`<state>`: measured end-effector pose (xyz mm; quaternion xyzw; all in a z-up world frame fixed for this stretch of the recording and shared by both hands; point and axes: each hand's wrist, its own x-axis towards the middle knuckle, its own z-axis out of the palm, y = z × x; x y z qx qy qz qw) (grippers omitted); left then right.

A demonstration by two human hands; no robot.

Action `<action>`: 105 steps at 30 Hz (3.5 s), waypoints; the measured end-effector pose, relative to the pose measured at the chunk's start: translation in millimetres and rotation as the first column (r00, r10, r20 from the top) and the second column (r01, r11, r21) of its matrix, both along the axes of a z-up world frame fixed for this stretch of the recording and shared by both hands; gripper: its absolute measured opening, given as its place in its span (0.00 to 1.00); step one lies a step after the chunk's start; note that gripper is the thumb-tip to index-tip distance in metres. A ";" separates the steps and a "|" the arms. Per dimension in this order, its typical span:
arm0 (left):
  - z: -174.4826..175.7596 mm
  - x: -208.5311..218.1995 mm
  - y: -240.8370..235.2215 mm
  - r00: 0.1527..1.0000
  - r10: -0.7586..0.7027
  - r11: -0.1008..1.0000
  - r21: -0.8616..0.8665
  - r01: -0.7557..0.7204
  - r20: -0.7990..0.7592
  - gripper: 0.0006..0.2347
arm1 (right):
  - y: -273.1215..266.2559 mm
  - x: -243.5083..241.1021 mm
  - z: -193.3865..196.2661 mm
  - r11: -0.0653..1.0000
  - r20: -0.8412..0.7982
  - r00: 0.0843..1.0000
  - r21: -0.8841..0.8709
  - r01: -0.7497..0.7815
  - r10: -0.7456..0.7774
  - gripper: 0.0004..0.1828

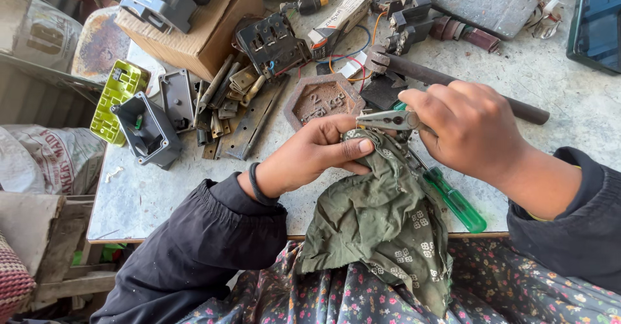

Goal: The person uses pliers and a screwdriver to adjust and tighten small metal components on a disassembled electrical switch. They manipulate the parts over a cloth, then reattach the component to the switch housing and tighten screws.

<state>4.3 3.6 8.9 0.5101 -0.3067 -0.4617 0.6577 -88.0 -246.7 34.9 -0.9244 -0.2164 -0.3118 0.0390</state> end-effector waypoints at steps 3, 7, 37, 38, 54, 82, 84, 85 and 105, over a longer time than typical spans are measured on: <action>-1.7 -1.2 -2.2 0.999 0.041 0.999 -0.027 -0.040 0.020 0.16 | -0.8 0.3 -6.5 0.996 -0.077 0.997 0.088 -0.002 0.009 0.20; -3.4 -2.1 -4.6 0.998 0.064 0.997 -0.036 -0.064 0.010 0.18 | -2.6 2.0 -12.6 0.984 -0.156 0.986 0.177 -0.038 0.066 0.22; 11.3 11.1 1.1 0.960 0.278 0.961 -0.012 -0.277 0.034 0.21 | 2.5 -2.0 -2.1 0.964 -0.178 0.982 0.267 -0.009 0.059 0.19; 10.4 11.4 0.8 0.953 0.302 0.953 -0.004 -0.302 0.009 0.20 | 4.2 -2.3 -2.0 0.965 -0.211 0.977 0.260 0.027 0.029 0.19; 5.3 13.2 2.3 0.919 0.369 0.926 -0.133 -0.352 0.137 0.20 | 8.3 2.4 -4.0 0.954 -0.251 0.968 0.296 0.051 0.026 0.17; 10.2 1.2 -3.3 0.893 0.445 0.895 -0.066 -0.442 0.061 0.17 | 10.1 -0.8 -7.2 0.997 -0.097 0.993 -0.045 0.062 -0.066 0.48; 7.3 -0.5 -3.4 0.894 0.446 0.893 -0.083 -0.442 0.045 0.17 | 10.1 -1.6 -8.7 0.995 -0.083 0.993 -0.046 0.086 -0.089 0.45; 6.1 -0.8 -3.6 0.891 0.452 0.890 -0.086 -0.447 0.043 0.17 | 10.2 -1.0 -9.8 0.996 -0.108 0.990 -0.032 0.087 -0.090 0.43; 32.2 -3.2 8.9 0.070 0.220 0.842 -0.153 -0.517 0.973 0.22 | 0.8 5.0 -14.4 0.990 -0.240 0.962 0.022 0.139 -0.129 0.35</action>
